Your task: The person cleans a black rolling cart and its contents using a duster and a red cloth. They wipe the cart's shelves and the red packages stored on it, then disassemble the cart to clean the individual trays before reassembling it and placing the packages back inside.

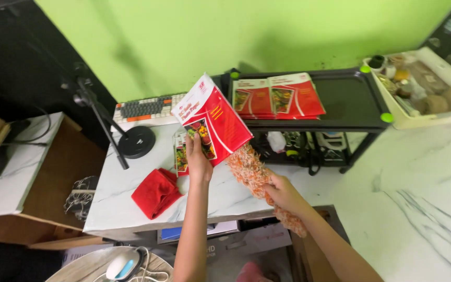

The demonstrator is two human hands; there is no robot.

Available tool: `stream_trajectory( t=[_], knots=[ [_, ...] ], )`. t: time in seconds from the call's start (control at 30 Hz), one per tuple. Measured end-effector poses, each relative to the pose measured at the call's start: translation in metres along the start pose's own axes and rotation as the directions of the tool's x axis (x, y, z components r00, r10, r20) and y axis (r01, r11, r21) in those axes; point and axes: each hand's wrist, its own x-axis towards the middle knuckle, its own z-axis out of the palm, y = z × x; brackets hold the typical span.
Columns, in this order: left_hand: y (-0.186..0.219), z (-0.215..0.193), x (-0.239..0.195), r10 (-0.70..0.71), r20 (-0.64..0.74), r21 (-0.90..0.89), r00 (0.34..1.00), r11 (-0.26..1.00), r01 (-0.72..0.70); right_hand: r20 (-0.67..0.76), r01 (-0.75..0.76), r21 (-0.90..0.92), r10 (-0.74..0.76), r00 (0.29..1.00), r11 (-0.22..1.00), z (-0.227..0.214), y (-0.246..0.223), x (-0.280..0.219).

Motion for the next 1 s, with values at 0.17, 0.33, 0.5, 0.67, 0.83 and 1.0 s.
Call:
stream_trajectory(
  t=[0.17,0.33,0.5,0.67,0.83,1.0],
  knots=[
    [0.01,-0.123,0.037,0.017,-0.111,0.373,0.994,0.927,0.026,-0.095,0.102,0.087,-0.093,0.991,0.991,0.012,-0.005,0.02],
    [-0.021,-0.243,0.085,0.099,-0.067,0.695,0.993,0.718,-0.025,-0.076,0.091,-0.019,-0.092,0.993,0.996,0.05,-0.02,0.038],
    [-0.058,-0.264,0.122,0.103,0.01,0.913,0.995,0.404,-0.051,-0.098,0.107,-0.119,-0.119,0.988,0.987,0.083,-0.021,0.055],
    [-0.084,-0.291,0.164,0.156,0.079,0.997,0.985,-0.003,-0.08,-0.114,0.011,-0.217,-0.037,0.993,0.976,0.092,-0.015,0.052],
    [-0.004,-0.154,0.13,0.3,0.51,0.857,0.806,-0.097,-0.506,-0.224,-0.067,-0.061,0.052,0.973,0.996,0.066,-0.089,0.035],
    [0.054,0.031,0.072,0.099,0.599,0.731,0.795,0.338,-0.593,-0.542,0.107,-0.44,-0.359,0.76,0.892,-0.014,-0.14,0.027]
  ],
)
